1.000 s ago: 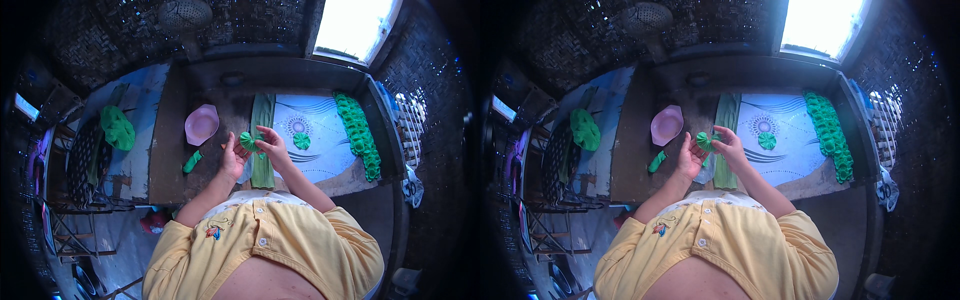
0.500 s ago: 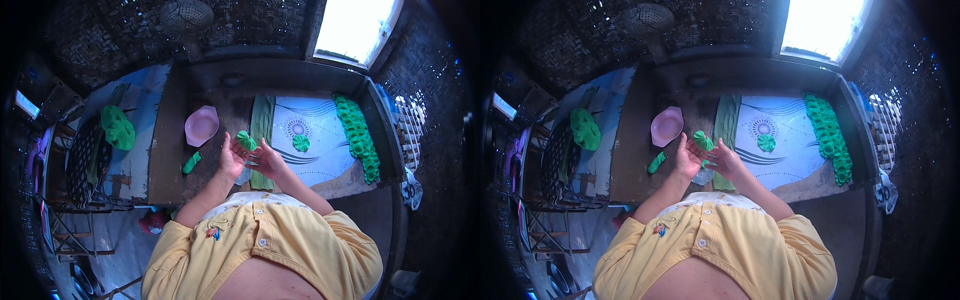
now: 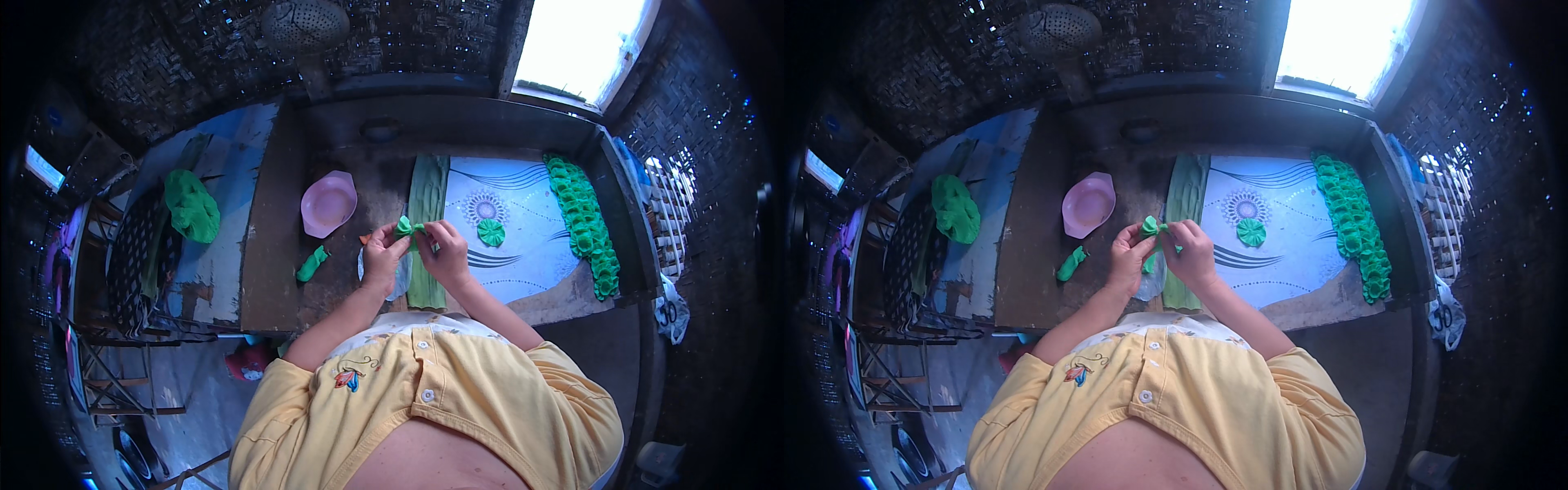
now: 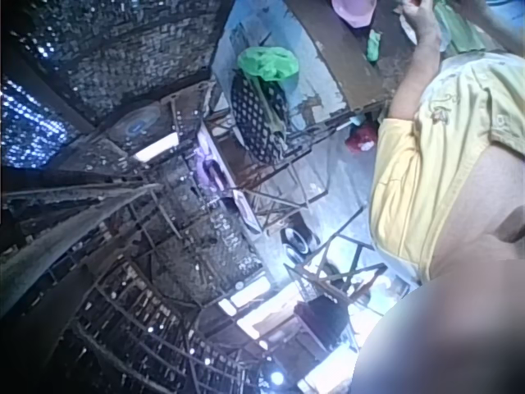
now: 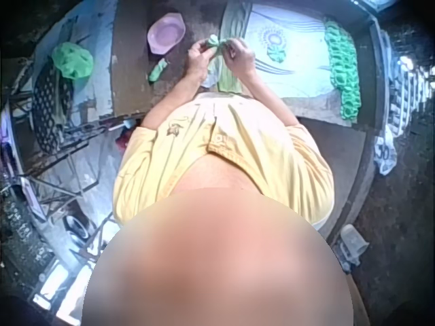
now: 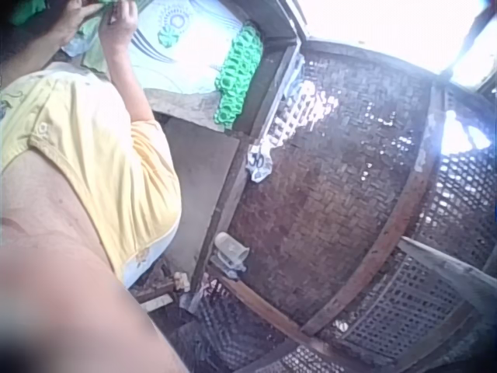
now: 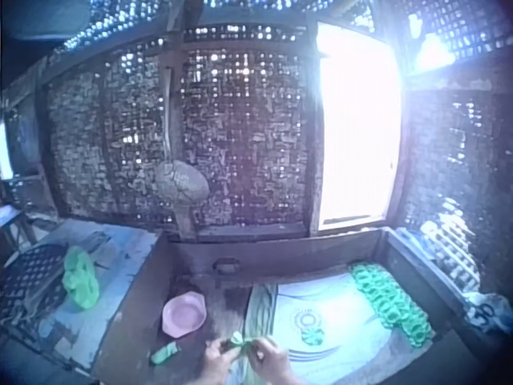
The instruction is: The person repeatedly takes small pieces of green dough, rolls them between the palms, and shapes them into flower-like forms using a small plastic mold. The finished pieces are placed on a patterned mat on the table.
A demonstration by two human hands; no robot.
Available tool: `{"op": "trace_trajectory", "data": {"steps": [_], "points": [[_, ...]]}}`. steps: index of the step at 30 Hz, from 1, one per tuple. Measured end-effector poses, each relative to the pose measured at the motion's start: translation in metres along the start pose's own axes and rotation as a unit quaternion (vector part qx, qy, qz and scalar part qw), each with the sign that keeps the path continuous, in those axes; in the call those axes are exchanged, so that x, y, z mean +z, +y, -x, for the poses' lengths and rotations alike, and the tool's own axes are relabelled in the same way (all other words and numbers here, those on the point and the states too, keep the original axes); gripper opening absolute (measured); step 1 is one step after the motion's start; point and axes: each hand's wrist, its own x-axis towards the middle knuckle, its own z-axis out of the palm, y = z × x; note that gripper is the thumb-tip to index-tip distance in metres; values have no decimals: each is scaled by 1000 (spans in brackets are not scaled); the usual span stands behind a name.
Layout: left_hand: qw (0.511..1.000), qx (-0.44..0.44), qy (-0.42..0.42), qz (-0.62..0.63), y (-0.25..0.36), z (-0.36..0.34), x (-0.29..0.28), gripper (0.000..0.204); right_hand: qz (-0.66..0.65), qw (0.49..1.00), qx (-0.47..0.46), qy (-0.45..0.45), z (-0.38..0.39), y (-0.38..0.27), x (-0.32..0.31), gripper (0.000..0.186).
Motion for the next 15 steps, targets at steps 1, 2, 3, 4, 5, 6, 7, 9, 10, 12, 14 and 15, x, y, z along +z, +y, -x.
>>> {"op": "trace_trajectory", "data": {"steps": [1, 2, 3, 4, 5, 6, 7, 9, 10, 12, 14, 15], "points": [[1000, -2, 2, -3, 1, 0, 0, 29, 1, 1000, -24, -7, -1, -2, -2, 15], [1000, -4, 5, -6, 1, 0, 0, 29, 15, 999, -48, -10, -2, -5, -4, 15], [1000, -4, 4, -7, 2, 0, 0, 28, 26, 997, -71, -16, -4, -7, -5, 16], [1000, -9, 7, -12, 3, 0, 0, 28, 35, 995, -93, -19, -5, -8, -6, 17], [1000, -11, 7, -15, 3, 0, -1, 28, 37, 994, -104, -27, -6, -9, -6, 18], [1000, -10, 2, -15, 4, -1, -1, 28, 37, 992, -114, -33, -7, -9, -7, 19], [1000, -13, -2, -20, 5, -1, -2, 28, 35, 991, -125, -36, -7, -10, -8, 20], [999, -11, -20, -24, 6, -1, -2, 28, 32, 990, -130, -50, -9, -10, -9, 22], [999, -10, -22, -25, 7, -1, -3, 28, 29, 989, -135, -56, -9, -11, -11, 23], [999, -7, -30, -25, 7, -1, -3, 28, 26, 988, -137, -69, -11, -12, -13, 25], [999, -13, -30, -42, 8, -1, -4, 26, 26, 988, -131, -76, -13, -15, -16, 28], [998, -11, -33, -46, 8, -1, -4, 26, 28, 989, -123, -75, -14, -16, -17, 30]]}}
